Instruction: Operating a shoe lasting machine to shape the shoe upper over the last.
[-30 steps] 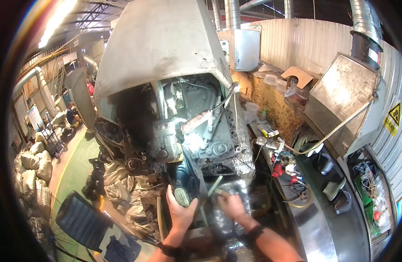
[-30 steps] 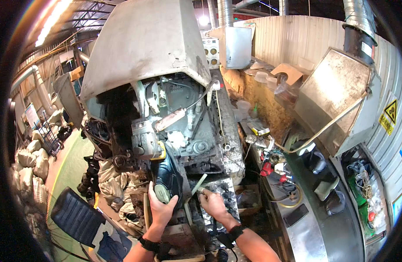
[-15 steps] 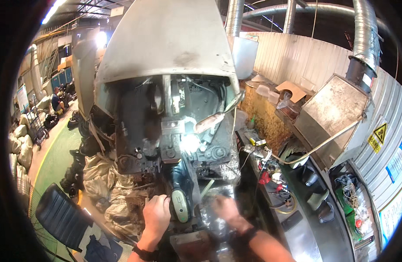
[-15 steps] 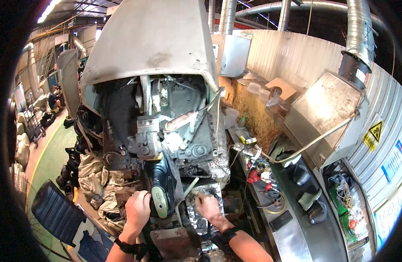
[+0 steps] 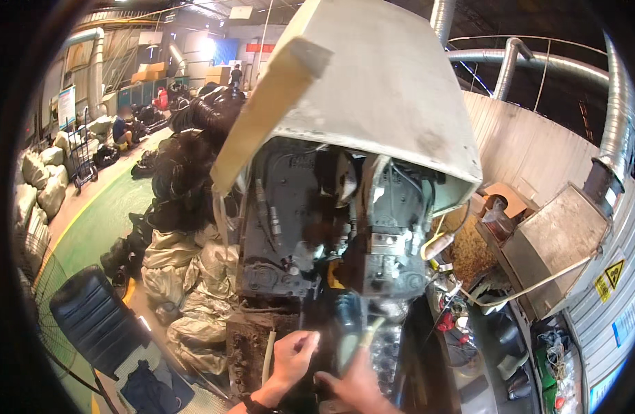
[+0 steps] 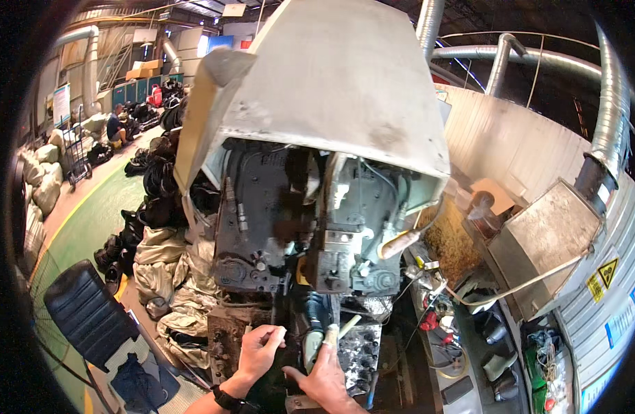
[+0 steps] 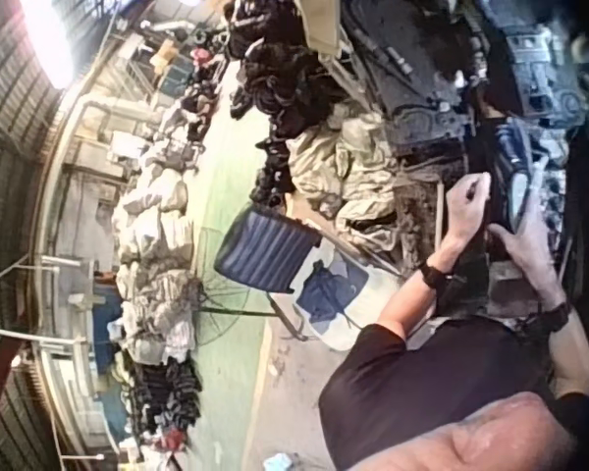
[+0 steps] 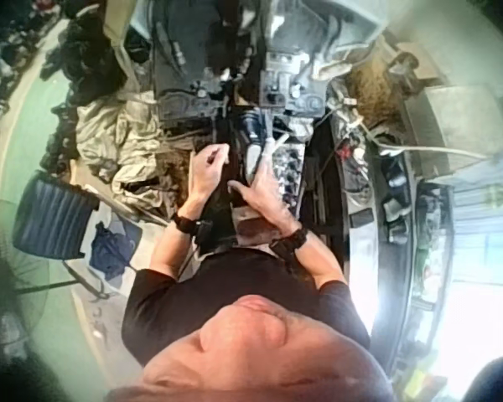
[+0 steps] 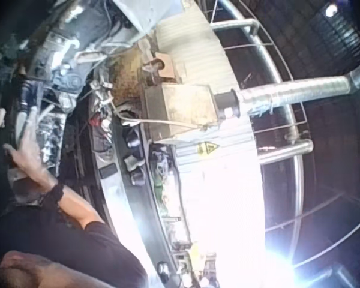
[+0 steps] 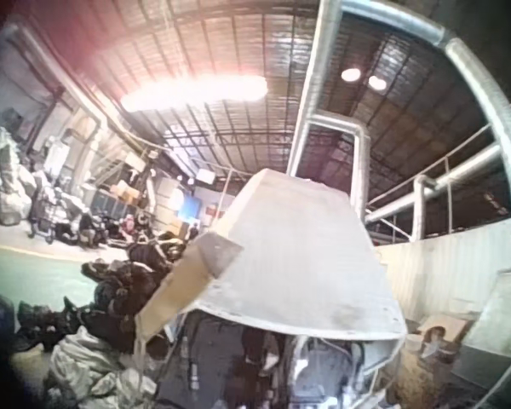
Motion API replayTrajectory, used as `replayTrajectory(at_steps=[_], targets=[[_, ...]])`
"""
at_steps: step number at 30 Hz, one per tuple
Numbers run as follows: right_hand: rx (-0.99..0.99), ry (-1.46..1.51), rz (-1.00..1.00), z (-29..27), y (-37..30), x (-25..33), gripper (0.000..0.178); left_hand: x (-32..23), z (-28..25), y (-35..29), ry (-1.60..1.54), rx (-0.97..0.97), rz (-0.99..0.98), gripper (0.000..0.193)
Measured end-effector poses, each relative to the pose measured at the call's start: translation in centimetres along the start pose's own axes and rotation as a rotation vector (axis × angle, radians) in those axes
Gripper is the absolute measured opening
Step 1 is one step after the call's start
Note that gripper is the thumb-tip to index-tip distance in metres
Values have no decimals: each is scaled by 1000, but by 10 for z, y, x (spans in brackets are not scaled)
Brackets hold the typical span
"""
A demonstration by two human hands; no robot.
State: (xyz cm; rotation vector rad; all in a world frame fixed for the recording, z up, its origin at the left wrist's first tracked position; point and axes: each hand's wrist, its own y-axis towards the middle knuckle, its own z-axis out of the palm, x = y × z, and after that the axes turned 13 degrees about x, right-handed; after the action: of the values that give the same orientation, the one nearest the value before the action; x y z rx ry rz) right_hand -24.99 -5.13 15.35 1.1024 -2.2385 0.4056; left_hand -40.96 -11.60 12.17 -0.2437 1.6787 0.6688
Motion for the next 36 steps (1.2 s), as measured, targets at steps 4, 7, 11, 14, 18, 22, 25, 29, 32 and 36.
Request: replayTrajectory(at_steps=[4,7,11,14,18,22,25,29,32,36], targets=[[-33,46,22,11,5,-5,120,10,-10,-8,-254,-93,-117,17],[-92,80,-21,17,4,-5,113,13,-18,-17,-202,-114,-171,22],[-233,196,-42,8,-3,5,101,12,-15,-19,-448,-208,-193,21],[-307,645,-60,-28,-26,-1,77,3,-7,-12,-745,-269,-308,25],[-119,1715,96,-72,-93,-18,54,-29,9,-12,-1373,204,-296,40],[-228,1575,408,-62,-155,-26,51,-76,39,-35,-1064,521,-74,64],[-314,1485,440,-51,-195,-41,52,-105,68,-48,-1006,626,-73,71],[-327,1927,319,-46,-237,-71,54,-123,106,-49,-1270,751,-155,62],[-301,2307,107,-56,-267,-78,55,-126,143,-56,-1110,777,-119,60],[-601,2049,561,-86,-306,-75,52,-112,207,-73,-1017,797,-113,57]])
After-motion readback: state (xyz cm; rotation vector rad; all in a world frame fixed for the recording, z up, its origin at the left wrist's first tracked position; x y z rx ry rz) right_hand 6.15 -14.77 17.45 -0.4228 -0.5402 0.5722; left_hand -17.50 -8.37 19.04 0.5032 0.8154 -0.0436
